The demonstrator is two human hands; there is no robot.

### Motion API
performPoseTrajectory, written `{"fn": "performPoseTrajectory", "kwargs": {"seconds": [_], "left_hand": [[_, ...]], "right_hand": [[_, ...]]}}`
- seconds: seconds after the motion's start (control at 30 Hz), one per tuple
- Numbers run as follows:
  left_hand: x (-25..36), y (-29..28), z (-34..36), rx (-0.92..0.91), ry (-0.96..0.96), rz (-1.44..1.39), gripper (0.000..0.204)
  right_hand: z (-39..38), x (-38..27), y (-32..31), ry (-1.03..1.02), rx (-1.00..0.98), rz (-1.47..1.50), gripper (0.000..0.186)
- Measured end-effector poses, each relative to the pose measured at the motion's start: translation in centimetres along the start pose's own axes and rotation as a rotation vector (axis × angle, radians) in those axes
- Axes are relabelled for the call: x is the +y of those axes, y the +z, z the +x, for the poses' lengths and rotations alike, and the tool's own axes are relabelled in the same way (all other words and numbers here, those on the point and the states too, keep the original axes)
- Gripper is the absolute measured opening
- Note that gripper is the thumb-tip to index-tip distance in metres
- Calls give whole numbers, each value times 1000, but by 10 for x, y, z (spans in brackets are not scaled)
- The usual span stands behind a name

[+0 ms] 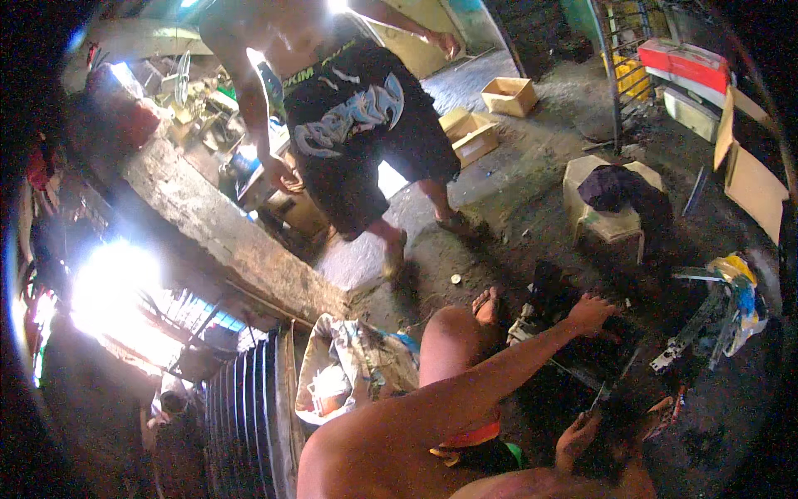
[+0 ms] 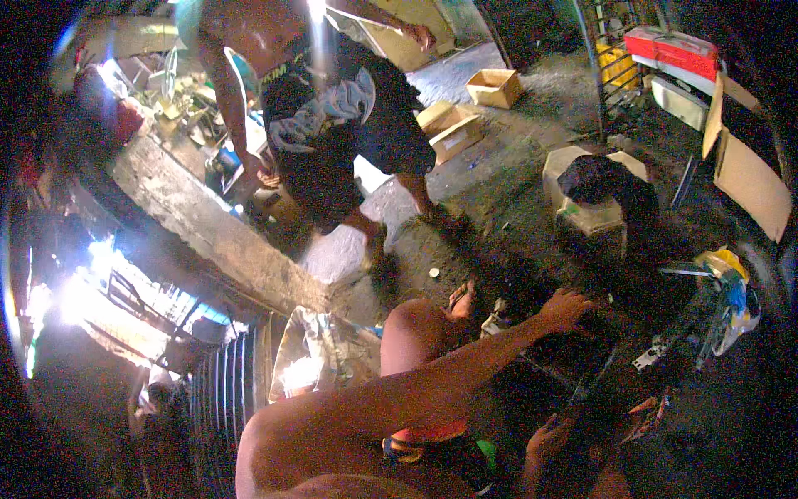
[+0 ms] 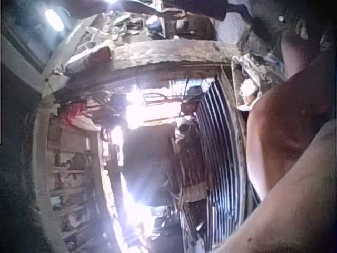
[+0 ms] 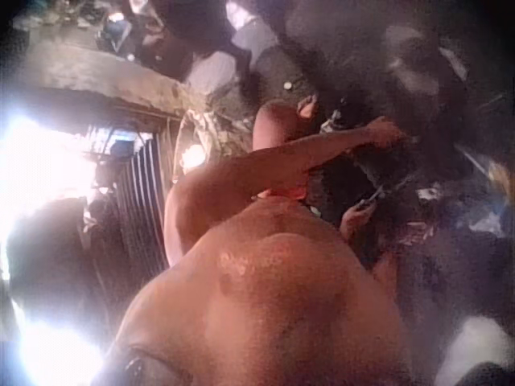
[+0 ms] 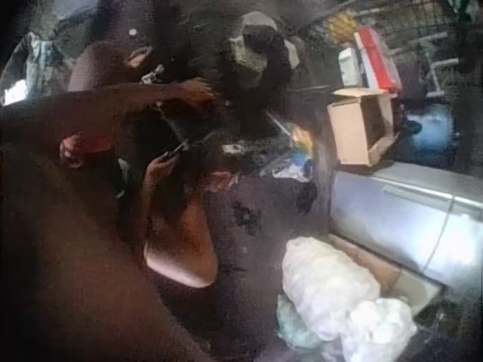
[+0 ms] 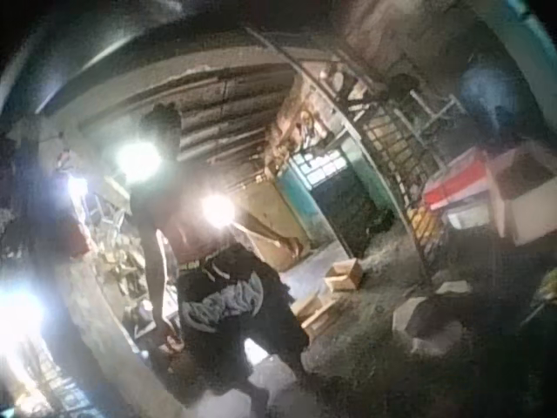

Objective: The person sits on the floor and uses a screwdriver to disassemble and reassemble a small electronic device. They remove screws, separate casing parts, and manipulate internal components before putting the device back together.

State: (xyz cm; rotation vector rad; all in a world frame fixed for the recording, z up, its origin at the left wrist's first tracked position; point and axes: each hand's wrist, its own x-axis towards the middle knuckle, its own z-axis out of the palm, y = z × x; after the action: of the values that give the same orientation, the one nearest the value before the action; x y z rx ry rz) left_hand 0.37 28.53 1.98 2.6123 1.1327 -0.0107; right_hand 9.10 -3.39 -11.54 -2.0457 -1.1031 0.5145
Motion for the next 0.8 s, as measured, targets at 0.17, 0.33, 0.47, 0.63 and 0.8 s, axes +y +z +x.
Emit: {"fn": "performPoseTrajectory", "kwargs": {"seconds": [0.17,0.33,0.47,0.63,0.8], "left_hand": [[-48,18,-43,178,-17,52,40],[-4,-23,48,1,85,268,46],[-49,-23,26,-335,-237,187,63],[-36,-8,12,35,24,219,60],[29,-50,-9,-164,-90,111,68]], "right_hand": [[-19,-48,6,57,-267,62,47],[32,-11,1,-137,19,-77,42],[16,-37,-15,-219,28,-203,38],[22,-62,-40,-151,58,14,36],[37,-93,-82,241,-179,0,34]]}}
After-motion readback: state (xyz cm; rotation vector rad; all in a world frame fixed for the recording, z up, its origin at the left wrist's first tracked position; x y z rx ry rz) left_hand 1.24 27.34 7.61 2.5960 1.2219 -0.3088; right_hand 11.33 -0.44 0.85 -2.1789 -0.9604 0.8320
